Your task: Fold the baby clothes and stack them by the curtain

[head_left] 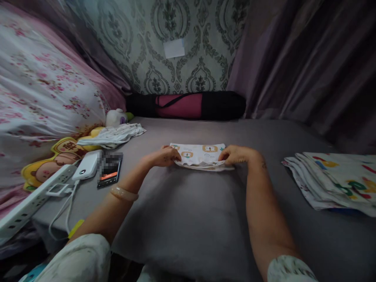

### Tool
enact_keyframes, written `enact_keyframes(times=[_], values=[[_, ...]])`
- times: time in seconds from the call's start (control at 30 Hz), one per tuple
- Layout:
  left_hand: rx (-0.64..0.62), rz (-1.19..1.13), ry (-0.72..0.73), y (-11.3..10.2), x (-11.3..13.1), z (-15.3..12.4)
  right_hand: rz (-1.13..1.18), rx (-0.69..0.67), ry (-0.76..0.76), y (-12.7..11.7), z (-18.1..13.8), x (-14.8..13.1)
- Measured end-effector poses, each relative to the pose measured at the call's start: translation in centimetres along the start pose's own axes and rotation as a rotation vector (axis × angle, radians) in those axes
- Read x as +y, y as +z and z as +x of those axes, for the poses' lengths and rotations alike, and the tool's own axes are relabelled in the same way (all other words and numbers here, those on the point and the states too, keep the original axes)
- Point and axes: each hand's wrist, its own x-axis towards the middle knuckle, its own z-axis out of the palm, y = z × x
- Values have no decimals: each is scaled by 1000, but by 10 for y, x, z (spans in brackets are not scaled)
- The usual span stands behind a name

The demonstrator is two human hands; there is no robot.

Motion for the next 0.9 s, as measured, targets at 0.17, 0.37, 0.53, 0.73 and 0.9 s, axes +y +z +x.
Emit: enact_keyframes(times=[0.17, 0.37, 0.53, 0.73, 0.9], values=[[-71, -210, -84, -7, 5, 0, -42, 91, -4, 7, 7, -2], [365, -48, -221, 24, 31, 40, -249, 418, -54, 43, 31, -47], [315, 89, -328, 58, 54, 69, -355, 425, -109, 80, 36, -65], [302, 141, -365, 72, 51, 77, -335, 332, -92, 85, 40, -60], [249, 122, -364, 70, 48, 78, -315, 241, -50, 86, 47, -57]])
